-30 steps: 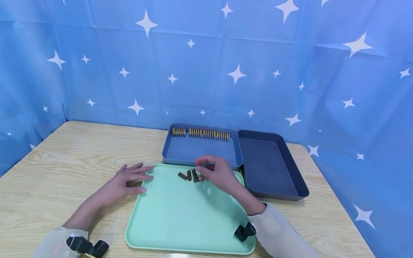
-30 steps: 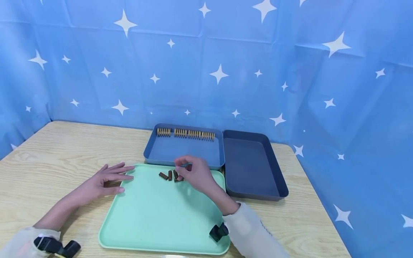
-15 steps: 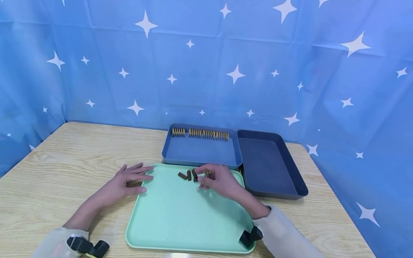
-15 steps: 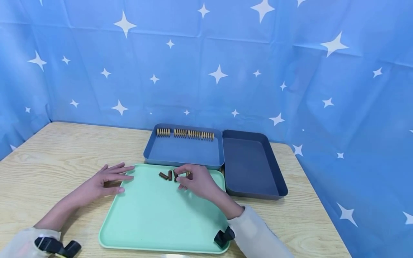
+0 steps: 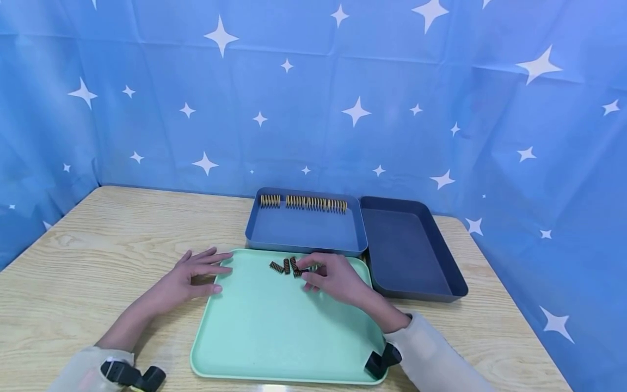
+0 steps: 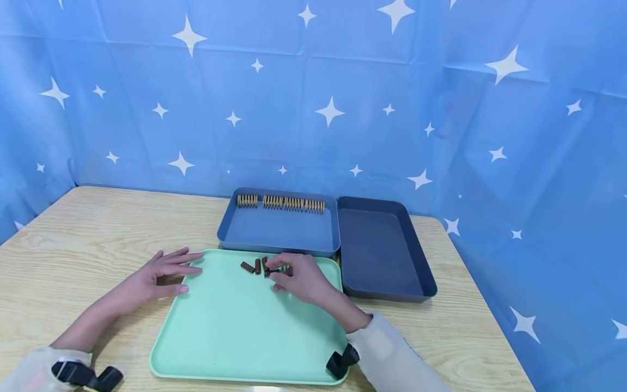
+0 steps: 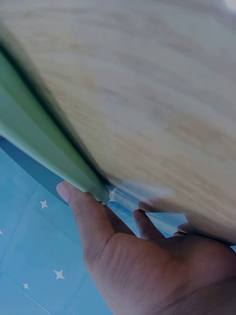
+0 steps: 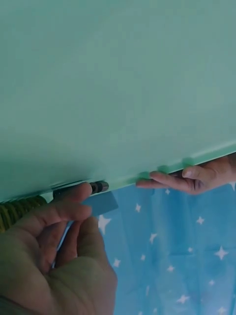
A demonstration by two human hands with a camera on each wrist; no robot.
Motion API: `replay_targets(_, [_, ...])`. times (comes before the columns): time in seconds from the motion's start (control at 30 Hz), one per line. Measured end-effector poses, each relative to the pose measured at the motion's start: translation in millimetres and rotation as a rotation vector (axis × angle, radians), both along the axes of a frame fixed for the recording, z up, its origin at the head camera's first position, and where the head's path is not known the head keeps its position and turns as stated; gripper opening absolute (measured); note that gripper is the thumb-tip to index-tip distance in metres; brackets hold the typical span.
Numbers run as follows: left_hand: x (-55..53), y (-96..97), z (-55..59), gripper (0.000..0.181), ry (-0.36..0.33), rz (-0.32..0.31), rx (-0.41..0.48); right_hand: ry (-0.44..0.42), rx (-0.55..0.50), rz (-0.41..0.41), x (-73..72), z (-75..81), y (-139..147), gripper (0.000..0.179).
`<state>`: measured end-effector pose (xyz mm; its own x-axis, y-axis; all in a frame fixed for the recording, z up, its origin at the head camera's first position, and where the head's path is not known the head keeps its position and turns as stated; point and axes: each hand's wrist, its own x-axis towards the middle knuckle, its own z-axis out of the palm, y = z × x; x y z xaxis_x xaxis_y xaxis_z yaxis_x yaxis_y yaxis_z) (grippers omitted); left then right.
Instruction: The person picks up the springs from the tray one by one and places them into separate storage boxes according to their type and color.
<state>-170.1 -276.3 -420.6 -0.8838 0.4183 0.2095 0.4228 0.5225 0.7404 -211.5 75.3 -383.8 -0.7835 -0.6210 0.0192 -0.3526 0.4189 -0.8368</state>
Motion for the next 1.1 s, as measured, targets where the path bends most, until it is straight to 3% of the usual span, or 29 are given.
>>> replay_targets(0.47, [0.4,-0.2,1.8,0.041,-0.003,0.004,-0.003,0.024,0.073,-0.004,0.2,-3.2,-0.8,0.024])
replay_targets(0.7, [-1.8,-1.0,1.5,0.041,-0.001,-0.001,-0.009,-0.057,0.038,-0.009,-3.4,-8.0,0.5,0.025])
replay_targets(0.87, [-2.8,-0.7,0.8,0.04,0.001,0.0,-0.01,-0.064,0.029,0.001,-5.9,-11.4,2.1,0.026])
replay_targets(1.1, [0.2,1.0,2.6,0.04,-0.01,0.001,-0.009,-0.145,-0.015,0.007,4.5,7.1,1.0,0.025])
